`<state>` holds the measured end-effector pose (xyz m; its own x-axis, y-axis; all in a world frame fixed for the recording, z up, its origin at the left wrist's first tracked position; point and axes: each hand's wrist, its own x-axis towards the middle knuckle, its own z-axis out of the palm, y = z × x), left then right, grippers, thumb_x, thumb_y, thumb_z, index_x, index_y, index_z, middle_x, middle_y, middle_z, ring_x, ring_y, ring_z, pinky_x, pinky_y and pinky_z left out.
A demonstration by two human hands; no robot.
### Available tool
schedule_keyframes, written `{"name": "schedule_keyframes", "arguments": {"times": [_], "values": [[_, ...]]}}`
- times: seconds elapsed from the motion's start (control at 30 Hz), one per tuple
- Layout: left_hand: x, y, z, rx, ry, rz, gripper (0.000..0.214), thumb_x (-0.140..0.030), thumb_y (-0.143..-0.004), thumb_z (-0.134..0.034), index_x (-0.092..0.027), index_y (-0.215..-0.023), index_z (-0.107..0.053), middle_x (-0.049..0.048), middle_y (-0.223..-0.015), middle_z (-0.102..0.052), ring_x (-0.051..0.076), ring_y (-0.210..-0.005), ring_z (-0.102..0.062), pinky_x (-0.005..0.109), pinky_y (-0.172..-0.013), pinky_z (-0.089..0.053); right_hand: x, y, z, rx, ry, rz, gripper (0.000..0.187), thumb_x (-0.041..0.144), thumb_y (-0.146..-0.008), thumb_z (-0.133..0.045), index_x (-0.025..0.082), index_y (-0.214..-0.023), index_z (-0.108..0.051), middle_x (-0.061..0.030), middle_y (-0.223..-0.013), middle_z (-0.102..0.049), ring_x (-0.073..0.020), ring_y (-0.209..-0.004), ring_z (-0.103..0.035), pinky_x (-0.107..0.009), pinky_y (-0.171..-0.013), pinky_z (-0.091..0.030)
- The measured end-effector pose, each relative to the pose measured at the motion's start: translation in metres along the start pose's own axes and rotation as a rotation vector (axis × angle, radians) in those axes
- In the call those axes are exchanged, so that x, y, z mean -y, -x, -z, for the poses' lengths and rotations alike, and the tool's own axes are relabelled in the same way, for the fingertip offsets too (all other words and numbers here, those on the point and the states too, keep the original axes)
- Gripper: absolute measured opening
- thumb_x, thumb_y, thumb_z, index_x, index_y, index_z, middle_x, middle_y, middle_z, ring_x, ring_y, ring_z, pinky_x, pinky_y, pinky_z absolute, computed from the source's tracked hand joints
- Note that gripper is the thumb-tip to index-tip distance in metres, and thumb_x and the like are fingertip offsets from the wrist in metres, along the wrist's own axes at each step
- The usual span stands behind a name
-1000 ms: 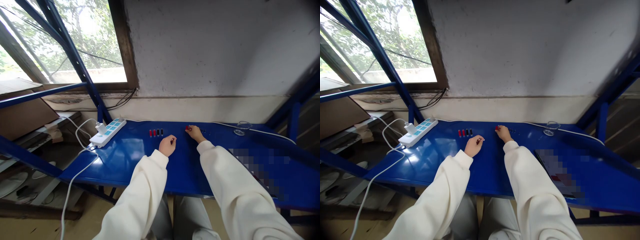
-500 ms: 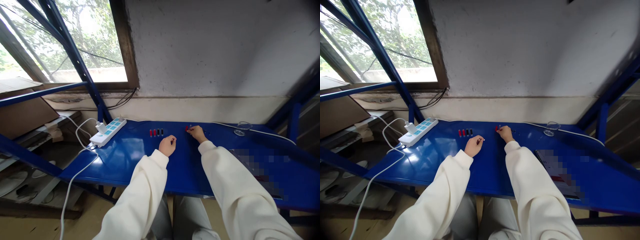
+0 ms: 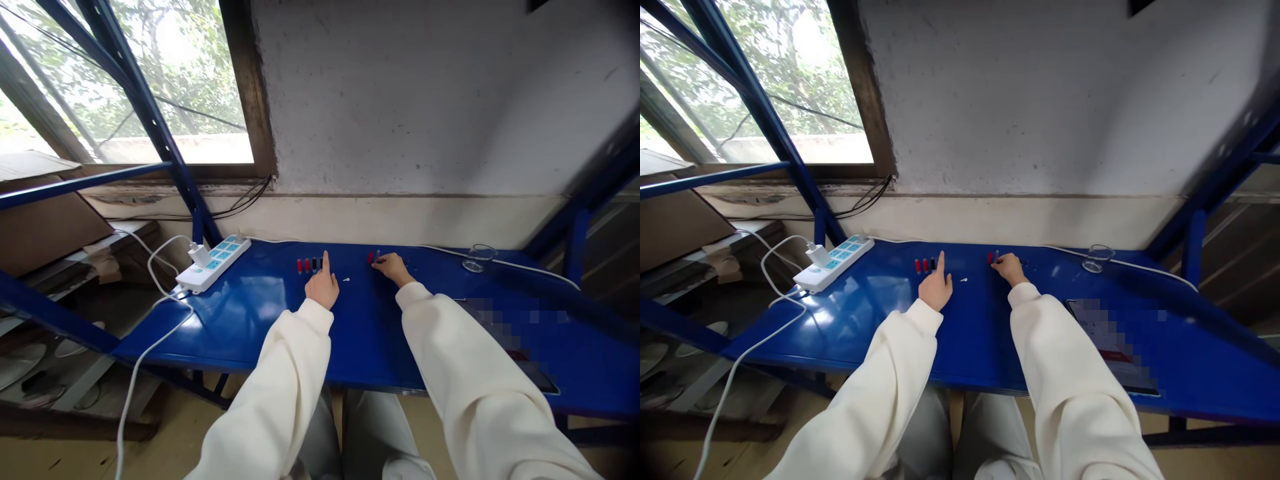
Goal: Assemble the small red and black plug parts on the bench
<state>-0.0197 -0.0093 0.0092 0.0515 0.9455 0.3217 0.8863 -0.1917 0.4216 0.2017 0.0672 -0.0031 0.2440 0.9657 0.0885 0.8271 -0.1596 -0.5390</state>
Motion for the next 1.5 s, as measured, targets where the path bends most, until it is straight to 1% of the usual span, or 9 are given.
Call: {"name": "schedule_keyframes", "arguments": {"times": [0.13,0.3,0.6,0.7,0.8,0.9,1.03,1.2,1.5], "values": [[0.002,-0.006,-0.001,0.007,-0.016,0.042,0.065,-0.028,-0.084,-0.037,-0.017,-0.14,-0.007,0.0119,-0.078,-0.061,0.022,-0.066,-0.061,0.028,-0.061,-0.042,0.007,0.019,0.008,0.032,0.041,-0.034,0.033,0.028,-0.066,-0.064,0.01,-0.094,-0.067,-0.0119,-0.081,-0.068,-0.0207,-0.077,-0.063,-0.024,-0.062,-0.045],[0.003,-0.01,-0.003,0.027,-0.039,0.093,0.06,-0.029,-0.085,-0.034,-0.018,-0.139,-0.011,0.0151,-0.086,-0.062,0.026,-0.074,-0.062,0.033,-0.065,-0.043,0.027,0.061,0.007,-0.092,0.001,0.048,0.029,0.034,-0.074,-0.054,0.015,-0.091,-0.068,-0.0128,-0.086,-0.067,-0.0231,-0.083,-0.063,-0.028,-0.069,-0.045],[0.003,-0.02,-0.008,-0.032,-0.027,0.082,0.035,-0.028,-0.089,-0.027,-0.018,-0.116,-0.045,0.0137,-0.099,-0.061,0.022,-0.082,-0.062,0.029,-0.069,-0.044,0.043,0.096,-0.009,-0.148,-0.219,0.33,0.03,0.035,-0.079,-0.046,0.018,-0.093,-0.066,-0.0058,-0.079,-0.067,-0.0176,-0.073,-0.061,-0.028,-0.069,-0.045],[0.005,-0.023,-0.011,-0.066,0.147,0.043,0.026,-0.025,-0.087,-0.033,-0.018,-0.103,-0.052,0.0119,-0.094,-0.063,0.02,-0.083,-0.062,0.028,-0.07,-0.044,0.042,0.098,-0.011,-0.164,-0.251,0.354,0.027,0.035,-0.079,-0.044,0.019,-0.086,-0.065,-0.0044,-0.074,-0.065,-0.0164,-0.067,-0.059,-0.027,-0.066,-0.043],[0.004,-0.023,-0.014,-0.065,0.526,0.035,0.02,-0.023,-0.085,-0.039,-0.016,-0.096,-0.053,0.0083,-0.081,-0.065,0.015,-0.067,-0.062,0.025,-0.064,-0.045,0.045,0.101,-0.011,-0.174,-0.279,0.353,0.027,0.038,-0.081,-0.041,0.019,-0.082,-0.06,-0.0038,-0.072,-0.063,-0.0161,-0.065,-0.057,-0.026,-0.061,-0.041],[-0.003,-0.018,-0.012,0.079,0.94,0.107,0.019,-0.025,-0.083,-0.041,-0.013,-0.094,-0.051,0.0062,-0.076,-0.065,0.007,-0.041,-0.051,0.02,-0.044,-0.038,0.048,0.104,-0.009,-0.152,-0.346,0.303,0.032,0.044,-0.083,-0.035,0.019,-0.085,-0.054,-0.0036,-0.072,-0.061,-0.0156,-0.063,-0.056,-0.026,-0.059,-0.04],[-0.012,-0.007,-0.004,0.271,1.252,0.11,0.022,-0.029,-0.079,-0.049,-0.012,-0.093,-0.05,0.0062,-0.075,-0.064,0.005,-0.036,-0.048,0.016,-0.033,-0.023,0.052,0.109,-0.006,-0.079,-0.42,0.312,0.041,0.05,-0.086,-0.024,0.02,-0.07,-0.047,-0.0008,-0.063,-0.056,-0.0137,-0.06,-0.053,-0.025,-0.06,-0.038],[-0.014,0.001,-0.002,0.338,1.355,0.07,0.029,-0.034,-0.076,-0.055,-0.012,-0.094,-0.05,0.0053,-0.074,-0.063,0.006,-0.037,-0.051,0.016,-0.032,-0.022,0.053,0.112,-0.008,-0.086,-0.485,0.369,0.047,0.055,-0.085,-0.022,0.02,-0.06,-0.041,0.0014,-0.056,-0.049,-0.0118,-0.054,-0.048,-0.023,-0.055,-0.036],[-0.013,0.001,-0.002,0.291,1.339,0.051,0.034,-0.04,-0.076,-0.053,-0.012,-0.094,-0.05,0.0064,-0.076,-0.063,0.006,-0.036,-0.051,0.017,-0.032,-0.021,0.056,0.112,-0.009,-0.162,-0.475,0.399,0.043,0.051,-0.085,-0.028,0.02,-0.058,-0.039,0.0031,-0.054,-0.044,-0.0096,-0.051,-0.041,-0.021,-0.052,-0.032]]}}
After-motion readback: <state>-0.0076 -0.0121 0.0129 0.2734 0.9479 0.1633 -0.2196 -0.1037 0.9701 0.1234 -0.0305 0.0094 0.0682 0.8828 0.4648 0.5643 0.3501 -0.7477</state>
